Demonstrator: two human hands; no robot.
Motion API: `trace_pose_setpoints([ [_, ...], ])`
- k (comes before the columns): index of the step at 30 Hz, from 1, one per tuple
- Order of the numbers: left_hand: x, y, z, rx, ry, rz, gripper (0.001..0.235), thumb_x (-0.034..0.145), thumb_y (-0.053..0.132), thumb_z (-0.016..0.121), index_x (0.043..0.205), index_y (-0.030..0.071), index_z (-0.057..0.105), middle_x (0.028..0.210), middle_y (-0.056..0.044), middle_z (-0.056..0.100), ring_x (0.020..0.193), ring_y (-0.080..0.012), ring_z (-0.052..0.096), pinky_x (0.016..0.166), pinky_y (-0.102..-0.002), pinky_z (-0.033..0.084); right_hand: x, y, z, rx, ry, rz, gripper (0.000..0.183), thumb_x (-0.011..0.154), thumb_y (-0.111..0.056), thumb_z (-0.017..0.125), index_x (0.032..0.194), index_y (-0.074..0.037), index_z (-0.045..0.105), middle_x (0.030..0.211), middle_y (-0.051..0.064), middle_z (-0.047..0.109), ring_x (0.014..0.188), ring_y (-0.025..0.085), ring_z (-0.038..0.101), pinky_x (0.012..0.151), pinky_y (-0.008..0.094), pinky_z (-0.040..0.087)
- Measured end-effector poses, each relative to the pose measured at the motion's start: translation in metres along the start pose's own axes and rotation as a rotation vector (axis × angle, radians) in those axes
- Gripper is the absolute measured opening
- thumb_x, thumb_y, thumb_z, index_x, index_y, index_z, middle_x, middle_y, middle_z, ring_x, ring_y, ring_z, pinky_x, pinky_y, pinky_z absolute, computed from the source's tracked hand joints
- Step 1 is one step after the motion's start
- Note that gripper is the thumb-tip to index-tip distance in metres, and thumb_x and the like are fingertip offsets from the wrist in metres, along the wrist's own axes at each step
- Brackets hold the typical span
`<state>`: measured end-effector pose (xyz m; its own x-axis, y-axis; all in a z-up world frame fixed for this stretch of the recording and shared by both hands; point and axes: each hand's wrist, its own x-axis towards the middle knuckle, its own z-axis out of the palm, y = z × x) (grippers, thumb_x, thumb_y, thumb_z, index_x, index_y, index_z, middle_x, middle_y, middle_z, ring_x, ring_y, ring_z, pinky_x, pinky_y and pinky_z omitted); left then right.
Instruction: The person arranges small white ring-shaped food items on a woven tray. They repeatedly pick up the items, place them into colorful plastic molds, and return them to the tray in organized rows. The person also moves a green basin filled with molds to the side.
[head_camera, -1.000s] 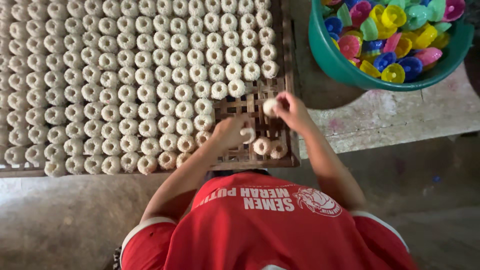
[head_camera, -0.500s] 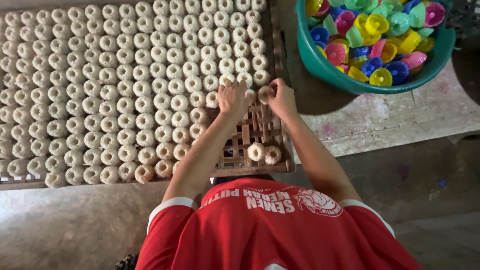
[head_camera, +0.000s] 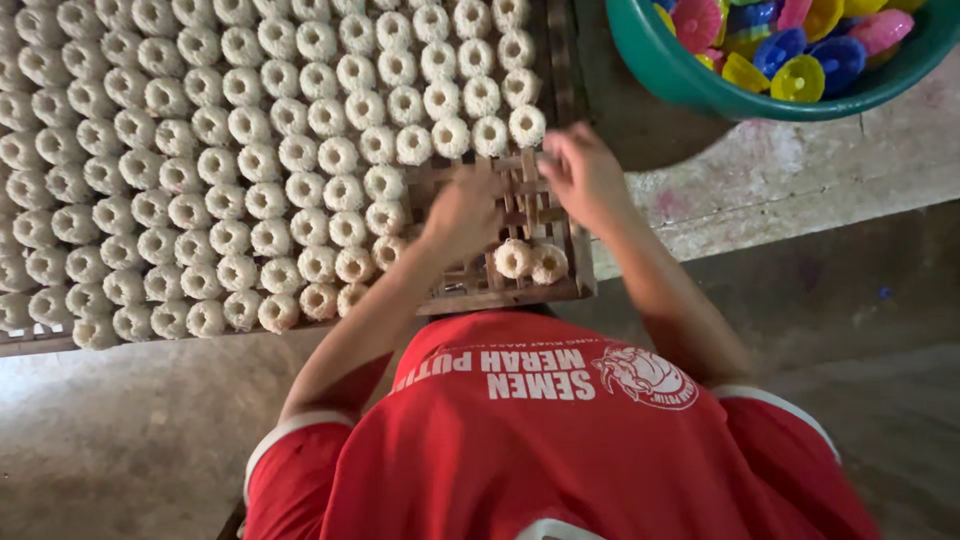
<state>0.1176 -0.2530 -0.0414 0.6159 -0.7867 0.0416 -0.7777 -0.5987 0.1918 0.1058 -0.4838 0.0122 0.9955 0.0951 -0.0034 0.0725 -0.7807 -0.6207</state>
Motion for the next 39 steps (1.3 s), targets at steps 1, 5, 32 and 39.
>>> trace_pose_setpoints([
  [1,-0.01,0.011,0.003,-0.092,-0.098,-0.016,0.022,0.087,0.023,0.068,0.102,0.007,0.071,0.122,-0.013,0.065,0.124,-0.0318,0.054,0.109,-0.049,0.039,-0.019,0.001,-0.009,-0.008,-0.12,-0.025,0.029,0.095,-0.02,0.073,0.12,-0.005,0.069,0.104,0.014,0.063,0.089,0.029,0.066,0.081,0.043,0.055],
  [5,-0.045,0.041,0.009,-0.669,0.029,-0.157,0.038,0.079,0.022,0.073,0.114,0.009,0.07,0.119,-0.017,0.062,0.118,-0.0367,0.051,0.107,-0.045,0.04,-0.079,-0.001,-0.004,-0.174,-0.228,-0.26,0.032,0.086,-0.021,0.077,0.113,-0.005,0.071,0.11,0.016,0.066,0.103,0.033,0.063,0.089,0.044,0.052],
  [32,-0.061,-0.054,-0.024,-0.18,0.319,-0.698,0.023,0.085,0.024,0.074,0.103,0.009,0.069,0.115,-0.012,0.062,0.111,-0.0346,0.06,0.08,-0.047,0.055,0.031,-0.057,0.119,0.037,0.169,-0.222,0.027,0.088,-0.011,0.075,0.11,0.0,0.064,0.104,0.022,0.066,0.085,0.039,0.068,0.073,0.048,0.054],
  [39,-0.076,-0.041,-0.034,-0.275,0.423,-0.622,0.015,0.089,0.017,0.07,0.103,0.013,0.073,0.112,-0.008,0.065,0.108,-0.031,0.06,0.088,-0.047,0.051,0.022,-0.063,0.108,-0.059,0.175,-0.202,0.028,0.092,-0.011,0.073,0.117,0.0,0.067,0.104,0.019,0.068,0.082,0.029,0.07,0.072,0.041,0.058],
])
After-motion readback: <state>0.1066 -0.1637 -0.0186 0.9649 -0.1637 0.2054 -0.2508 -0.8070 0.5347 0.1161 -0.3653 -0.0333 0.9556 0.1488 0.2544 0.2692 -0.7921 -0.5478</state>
